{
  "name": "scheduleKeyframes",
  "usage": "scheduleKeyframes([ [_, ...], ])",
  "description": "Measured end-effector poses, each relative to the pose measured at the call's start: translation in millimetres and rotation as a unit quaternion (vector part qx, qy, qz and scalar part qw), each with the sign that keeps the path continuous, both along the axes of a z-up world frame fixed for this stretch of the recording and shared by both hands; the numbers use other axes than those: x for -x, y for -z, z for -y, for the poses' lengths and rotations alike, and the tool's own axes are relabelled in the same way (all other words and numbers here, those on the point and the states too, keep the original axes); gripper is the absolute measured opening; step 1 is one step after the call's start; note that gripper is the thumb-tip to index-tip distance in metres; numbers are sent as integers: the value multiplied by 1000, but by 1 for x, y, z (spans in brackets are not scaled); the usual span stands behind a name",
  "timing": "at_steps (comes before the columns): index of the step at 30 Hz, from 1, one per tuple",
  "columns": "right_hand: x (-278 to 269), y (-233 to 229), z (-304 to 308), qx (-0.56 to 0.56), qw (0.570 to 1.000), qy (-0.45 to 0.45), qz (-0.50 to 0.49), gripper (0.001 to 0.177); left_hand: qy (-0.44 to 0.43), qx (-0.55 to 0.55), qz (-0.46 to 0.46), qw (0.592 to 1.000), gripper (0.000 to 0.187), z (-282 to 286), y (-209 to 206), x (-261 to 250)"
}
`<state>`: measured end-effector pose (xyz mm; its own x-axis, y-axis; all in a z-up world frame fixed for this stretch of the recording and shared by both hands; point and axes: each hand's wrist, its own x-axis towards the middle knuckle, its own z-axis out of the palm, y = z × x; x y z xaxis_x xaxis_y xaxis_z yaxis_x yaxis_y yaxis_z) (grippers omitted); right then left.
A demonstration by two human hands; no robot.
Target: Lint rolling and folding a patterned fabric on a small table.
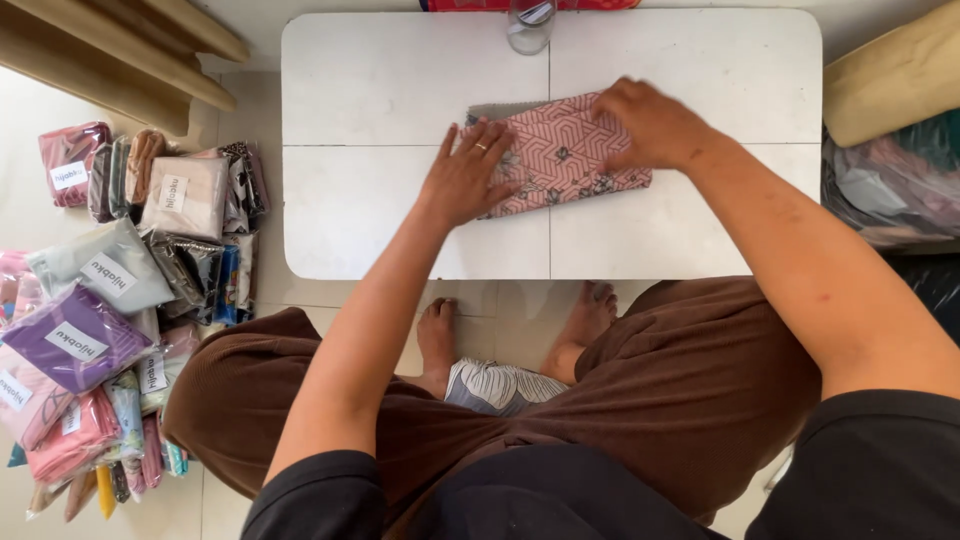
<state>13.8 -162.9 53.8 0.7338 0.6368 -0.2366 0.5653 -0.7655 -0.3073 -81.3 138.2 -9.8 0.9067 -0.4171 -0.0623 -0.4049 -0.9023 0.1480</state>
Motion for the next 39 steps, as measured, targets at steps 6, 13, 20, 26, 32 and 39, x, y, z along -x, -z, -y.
scheduleKeyframes([
  [6,5,20,2,108,993,-32,-22,87,-33,-36,-27,998,101,-22,14,-13],
  [13,19,-77,-10,-134,986,39,92,53,213,-64,122,967,88,-24,-19,-22],
  [20,-13,-208,49,-72,767,207,603,53,27,-117,-241,963,75,-24,-101,-29],
  [26,-95,-174,119,23,884,436,168,85,24,45,-220,974,55,0,-86,-34],
  [32,-26,-173,117,69,835,298,457,37,81,72,-70,992,44,-8,-13,-34],
  [39,66,-157,-22,-14,956,54,288,37,33,-1,-72,997,62,-9,31,-39],
])
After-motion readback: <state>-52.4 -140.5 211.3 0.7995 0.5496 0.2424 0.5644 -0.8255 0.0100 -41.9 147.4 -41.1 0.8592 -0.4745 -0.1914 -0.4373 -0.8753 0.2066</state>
